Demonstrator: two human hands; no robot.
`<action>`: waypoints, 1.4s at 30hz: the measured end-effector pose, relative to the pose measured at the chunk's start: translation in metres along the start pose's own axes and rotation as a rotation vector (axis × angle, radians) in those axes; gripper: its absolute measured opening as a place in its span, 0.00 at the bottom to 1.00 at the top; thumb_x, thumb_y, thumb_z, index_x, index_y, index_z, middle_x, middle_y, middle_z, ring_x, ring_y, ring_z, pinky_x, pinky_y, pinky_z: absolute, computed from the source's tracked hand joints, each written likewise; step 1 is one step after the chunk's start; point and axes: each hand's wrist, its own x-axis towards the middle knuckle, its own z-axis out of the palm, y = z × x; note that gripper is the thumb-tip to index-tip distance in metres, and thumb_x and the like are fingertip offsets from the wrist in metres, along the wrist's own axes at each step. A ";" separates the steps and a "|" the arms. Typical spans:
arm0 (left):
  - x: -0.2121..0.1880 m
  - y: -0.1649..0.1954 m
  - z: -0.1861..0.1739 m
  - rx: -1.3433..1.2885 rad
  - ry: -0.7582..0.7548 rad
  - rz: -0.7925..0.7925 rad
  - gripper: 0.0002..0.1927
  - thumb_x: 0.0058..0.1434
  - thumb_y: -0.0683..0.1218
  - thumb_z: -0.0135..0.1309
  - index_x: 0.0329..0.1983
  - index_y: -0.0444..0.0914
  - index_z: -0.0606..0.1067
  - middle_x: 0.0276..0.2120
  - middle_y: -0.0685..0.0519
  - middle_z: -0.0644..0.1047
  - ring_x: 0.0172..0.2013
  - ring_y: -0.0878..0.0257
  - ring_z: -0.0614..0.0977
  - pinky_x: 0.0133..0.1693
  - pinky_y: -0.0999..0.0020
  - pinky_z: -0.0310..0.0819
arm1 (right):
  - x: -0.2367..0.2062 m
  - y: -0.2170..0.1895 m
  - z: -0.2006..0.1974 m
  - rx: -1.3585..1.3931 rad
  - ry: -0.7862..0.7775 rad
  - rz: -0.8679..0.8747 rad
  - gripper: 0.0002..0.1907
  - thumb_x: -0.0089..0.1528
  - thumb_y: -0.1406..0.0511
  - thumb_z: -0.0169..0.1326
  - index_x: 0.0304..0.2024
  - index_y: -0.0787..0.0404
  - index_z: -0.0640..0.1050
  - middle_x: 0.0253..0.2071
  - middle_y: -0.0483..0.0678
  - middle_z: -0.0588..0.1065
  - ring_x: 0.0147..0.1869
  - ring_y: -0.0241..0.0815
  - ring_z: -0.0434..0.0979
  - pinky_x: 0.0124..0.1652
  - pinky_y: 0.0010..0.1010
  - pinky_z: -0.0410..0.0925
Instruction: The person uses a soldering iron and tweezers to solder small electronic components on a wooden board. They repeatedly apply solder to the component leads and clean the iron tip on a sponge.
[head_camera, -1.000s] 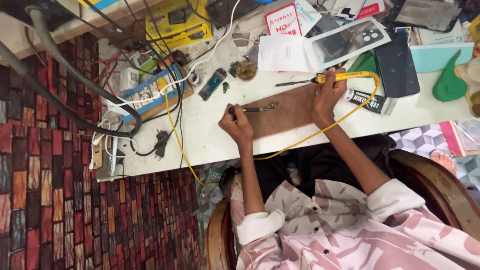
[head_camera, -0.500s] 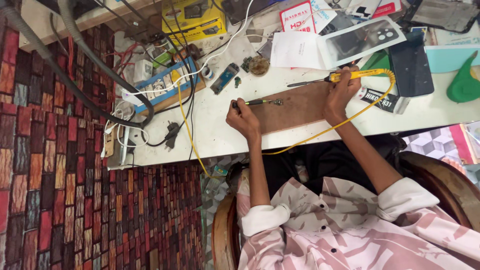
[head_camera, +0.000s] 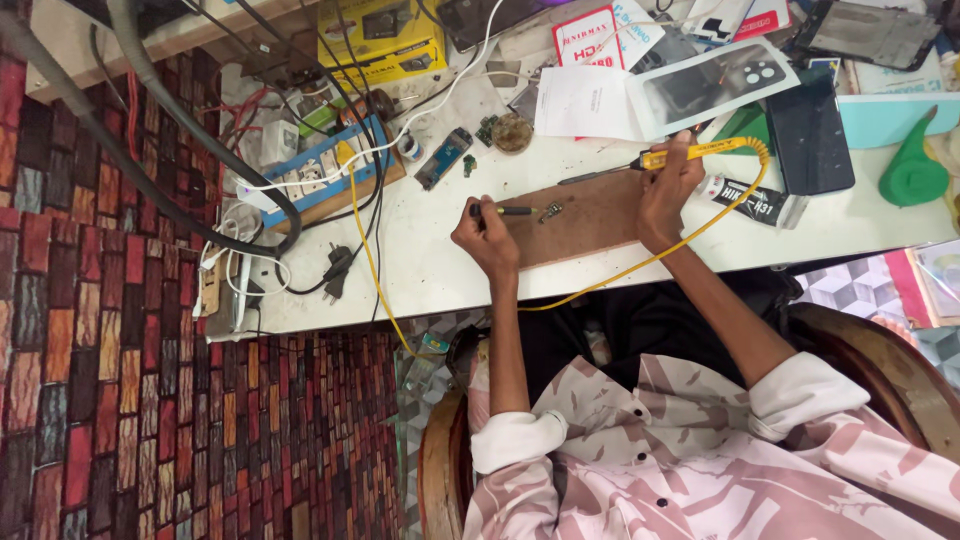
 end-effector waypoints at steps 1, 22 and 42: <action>0.000 0.003 0.001 0.025 0.017 -0.012 0.19 0.68 0.40 0.48 0.20 0.33 0.63 0.15 0.60 0.62 0.21 0.73 0.59 0.23 0.68 0.50 | 0.000 0.000 0.000 0.008 0.002 -0.003 0.23 0.75 0.51 0.45 0.35 0.61 0.71 0.25 0.41 0.66 0.22 0.28 0.58 0.22 0.22 0.53; 0.006 -0.012 -0.001 -0.068 0.052 -0.124 0.21 0.70 0.44 0.49 0.21 0.33 0.64 0.18 0.61 0.62 0.23 0.73 0.60 0.25 0.68 0.50 | 0.000 0.001 0.000 -0.010 -0.019 0.034 0.17 0.76 0.56 0.43 0.37 0.59 0.70 0.28 0.40 0.67 0.24 0.27 0.59 0.23 0.21 0.54; 0.008 -0.013 0.006 0.011 0.035 -0.062 0.20 0.70 0.42 0.50 0.20 0.33 0.64 0.16 0.60 0.62 0.20 0.72 0.60 0.23 0.68 0.49 | 0.006 -0.011 0.012 -0.026 0.005 -0.023 0.19 0.76 0.56 0.46 0.35 0.60 0.73 0.27 0.39 0.67 0.26 0.27 0.61 0.27 0.22 0.57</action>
